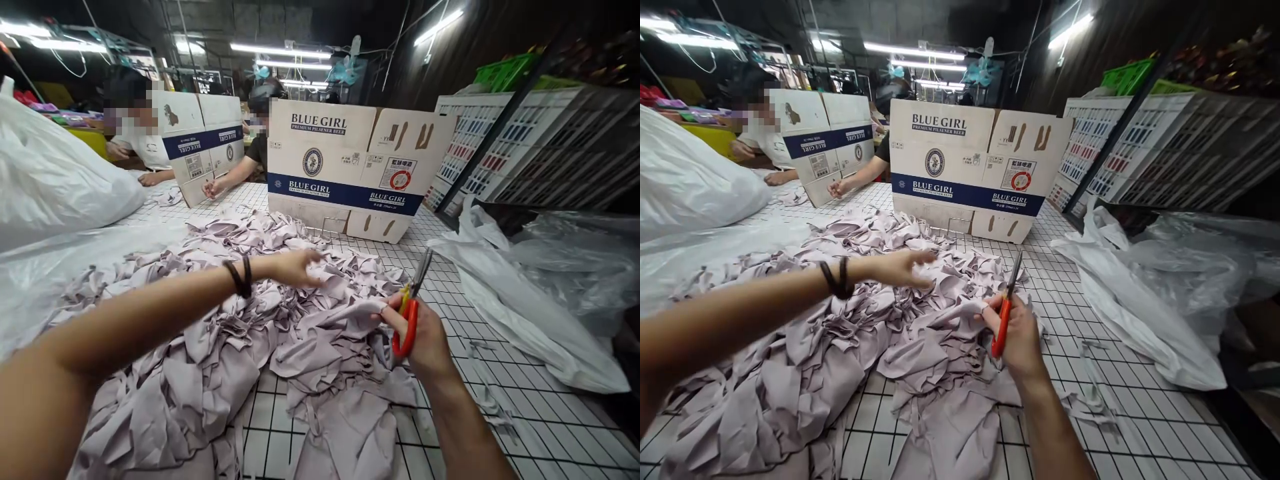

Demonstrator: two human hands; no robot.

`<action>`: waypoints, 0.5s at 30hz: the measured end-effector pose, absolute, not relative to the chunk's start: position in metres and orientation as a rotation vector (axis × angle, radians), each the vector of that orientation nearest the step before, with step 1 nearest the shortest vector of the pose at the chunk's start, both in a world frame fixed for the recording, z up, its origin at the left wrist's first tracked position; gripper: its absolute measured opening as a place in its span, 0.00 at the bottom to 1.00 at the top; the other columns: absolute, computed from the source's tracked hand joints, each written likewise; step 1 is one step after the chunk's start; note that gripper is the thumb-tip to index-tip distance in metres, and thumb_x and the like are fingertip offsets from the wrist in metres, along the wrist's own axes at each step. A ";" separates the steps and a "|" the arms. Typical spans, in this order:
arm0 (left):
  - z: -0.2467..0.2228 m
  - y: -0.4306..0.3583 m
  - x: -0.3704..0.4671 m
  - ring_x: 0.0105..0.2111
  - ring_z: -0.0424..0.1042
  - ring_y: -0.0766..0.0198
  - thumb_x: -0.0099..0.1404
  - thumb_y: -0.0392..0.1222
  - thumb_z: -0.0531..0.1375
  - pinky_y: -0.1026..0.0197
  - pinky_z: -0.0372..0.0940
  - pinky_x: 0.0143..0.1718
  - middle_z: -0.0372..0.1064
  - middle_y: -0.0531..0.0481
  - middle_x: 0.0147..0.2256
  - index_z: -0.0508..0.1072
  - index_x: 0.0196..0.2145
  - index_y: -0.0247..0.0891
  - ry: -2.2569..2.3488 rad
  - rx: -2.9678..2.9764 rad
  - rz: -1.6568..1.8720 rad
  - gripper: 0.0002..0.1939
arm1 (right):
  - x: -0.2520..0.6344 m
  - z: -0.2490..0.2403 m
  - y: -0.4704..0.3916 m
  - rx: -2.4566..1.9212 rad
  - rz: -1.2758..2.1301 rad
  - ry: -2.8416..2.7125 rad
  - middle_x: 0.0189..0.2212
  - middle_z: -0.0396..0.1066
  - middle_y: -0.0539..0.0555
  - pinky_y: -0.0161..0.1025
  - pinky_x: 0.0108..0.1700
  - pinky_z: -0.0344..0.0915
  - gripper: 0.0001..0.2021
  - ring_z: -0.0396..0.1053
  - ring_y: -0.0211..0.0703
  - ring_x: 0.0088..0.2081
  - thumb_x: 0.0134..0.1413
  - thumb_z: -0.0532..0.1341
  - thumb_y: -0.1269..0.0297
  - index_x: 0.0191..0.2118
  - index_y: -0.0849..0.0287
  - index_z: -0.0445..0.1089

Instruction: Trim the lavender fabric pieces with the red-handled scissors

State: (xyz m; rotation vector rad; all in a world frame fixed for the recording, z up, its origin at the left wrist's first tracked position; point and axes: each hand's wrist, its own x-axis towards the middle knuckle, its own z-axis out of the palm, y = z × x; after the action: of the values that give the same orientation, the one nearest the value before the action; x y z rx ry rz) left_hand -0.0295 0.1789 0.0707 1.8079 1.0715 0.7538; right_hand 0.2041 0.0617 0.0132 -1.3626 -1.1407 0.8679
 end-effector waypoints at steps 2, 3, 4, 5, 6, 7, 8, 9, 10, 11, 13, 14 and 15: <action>0.033 0.146 -0.007 0.26 0.72 0.64 0.38 0.36 0.74 0.67 0.62 0.28 0.77 0.50 0.30 0.79 0.35 0.34 0.960 1.817 0.539 0.23 | 0.206 0.034 0.057 -1.267 0.900 -1.141 0.32 0.72 0.50 0.40 0.38 0.69 0.15 0.71 0.41 0.30 0.40 0.70 0.57 0.28 0.56 0.64; 0.018 0.133 0.000 0.25 0.70 0.65 0.43 0.36 0.72 0.67 0.60 0.27 0.75 0.52 0.27 0.78 0.34 0.35 0.919 1.807 0.470 0.17 | 0.207 0.043 0.055 -1.219 0.900 -1.146 0.31 0.71 0.49 0.39 0.38 0.68 0.14 0.70 0.41 0.30 0.39 0.71 0.59 0.28 0.56 0.65; 0.008 0.123 0.004 0.24 0.68 0.66 0.46 0.37 0.70 0.67 0.59 0.26 0.73 0.53 0.25 0.78 0.32 0.35 0.901 1.796 0.444 0.12 | 0.208 0.050 0.052 -1.176 0.886 -1.153 0.30 0.71 0.49 0.38 0.39 0.68 0.13 0.70 0.40 0.31 0.39 0.71 0.61 0.28 0.56 0.65; 0.000 0.117 0.005 0.23 0.66 0.67 0.50 0.38 0.68 0.67 0.57 0.25 0.71 0.54 0.24 0.77 0.30 0.35 0.889 1.781 0.430 0.08 | 0.210 0.054 0.049 -1.140 0.858 -1.160 0.30 0.71 0.49 0.38 0.39 0.67 0.13 0.70 0.40 0.32 0.40 0.71 0.63 0.28 0.56 0.66; -0.004 0.113 0.004 0.22 0.64 0.68 0.53 0.39 0.66 0.67 0.56 0.24 0.69 0.54 0.23 0.76 0.29 0.35 0.883 1.762 0.429 0.06 | 0.212 0.058 0.047 -1.106 0.825 -1.163 0.30 0.71 0.49 0.38 0.40 0.67 0.12 0.70 0.40 0.33 0.40 0.71 0.64 0.28 0.56 0.66; -0.005 0.111 0.001 0.20 0.62 0.69 0.56 0.41 0.64 0.67 0.55 0.22 0.67 0.55 0.21 0.75 0.29 0.34 0.876 1.741 0.433 0.06 | 0.214 0.060 0.045 -1.076 0.786 -1.160 0.30 0.71 0.49 0.38 0.41 0.66 0.12 0.70 0.40 0.34 0.40 0.70 0.65 0.28 0.56 0.66; -0.003 0.110 -0.004 0.19 0.59 0.70 0.58 0.43 0.62 0.67 0.54 0.21 0.65 0.55 0.20 0.75 0.29 0.34 0.863 1.719 0.433 0.09 | 0.217 0.061 0.043 -1.054 0.745 -1.150 0.30 0.72 0.49 0.38 0.41 0.66 0.11 0.70 0.40 0.34 0.41 0.70 0.66 0.28 0.56 0.66; 0.001 0.108 -0.010 0.17 0.57 0.71 0.60 0.46 0.60 0.68 0.52 0.20 0.63 0.56 0.19 0.74 0.30 0.34 0.846 1.699 0.437 0.11 | 0.219 0.062 0.042 -1.036 0.703 -1.134 0.30 0.72 0.49 0.38 0.42 0.66 0.11 0.70 0.40 0.35 0.41 0.70 0.66 0.28 0.56 0.66; 0.007 0.106 -0.017 0.17 0.56 0.72 0.62 0.48 0.59 0.68 0.51 0.20 0.61 0.57 0.19 0.74 0.30 0.34 0.831 1.687 0.446 0.13 | 0.222 0.063 0.041 -1.018 0.661 -1.117 0.30 0.72 0.49 0.38 0.42 0.66 0.11 0.70 0.40 0.36 0.41 0.70 0.67 0.28 0.56 0.66; 0.015 0.102 -0.025 0.17 0.55 0.72 0.63 0.50 0.58 0.68 0.50 0.20 0.59 0.57 0.19 0.73 0.29 0.34 0.811 1.676 0.464 0.15 | 0.224 0.065 0.040 -0.997 0.621 -1.101 0.30 0.72 0.49 0.39 0.43 0.66 0.11 0.70 0.40 0.36 0.41 0.70 0.67 0.28 0.56 0.66; 0.032 0.089 -0.040 0.19 0.54 0.73 0.63 0.52 0.58 0.68 0.50 0.21 0.58 0.57 0.19 0.70 0.26 0.34 0.760 1.644 0.504 0.18 | 0.225 0.070 0.039 -0.950 0.571 -1.079 0.31 0.72 0.49 0.39 0.43 0.66 0.11 0.70 0.40 0.36 0.41 0.69 0.67 0.28 0.56 0.66; 0.040 0.079 -0.048 0.19 0.53 0.73 0.63 0.52 0.59 0.69 0.49 0.21 0.58 0.57 0.20 0.69 0.24 0.34 0.735 1.611 0.516 0.18 | 0.225 0.074 0.038 -0.930 0.555 -1.072 0.31 0.72 0.49 0.39 0.43 0.67 0.11 0.70 0.40 0.36 0.41 0.69 0.67 0.28 0.56 0.65; 0.048 0.068 -0.055 0.19 0.53 0.74 0.63 0.52 0.60 0.69 0.49 0.21 0.58 0.57 0.20 0.69 0.24 0.34 0.714 1.561 0.526 0.19 | 0.224 0.077 0.038 -0.915 0.544 -1.066 0.31 0.72 0.48 0.40 0.43 0.67 0.11 0.70 0.40 0.35 0.41 0.69 0.66 0.28 0.55 0.65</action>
State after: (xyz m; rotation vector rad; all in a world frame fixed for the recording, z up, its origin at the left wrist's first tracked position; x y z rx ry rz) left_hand -0.0549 0.0677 0.0480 1.5607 0.7135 0.5256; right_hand 0.2243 0.0382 0.0774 -0.9151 -1.0663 0.5439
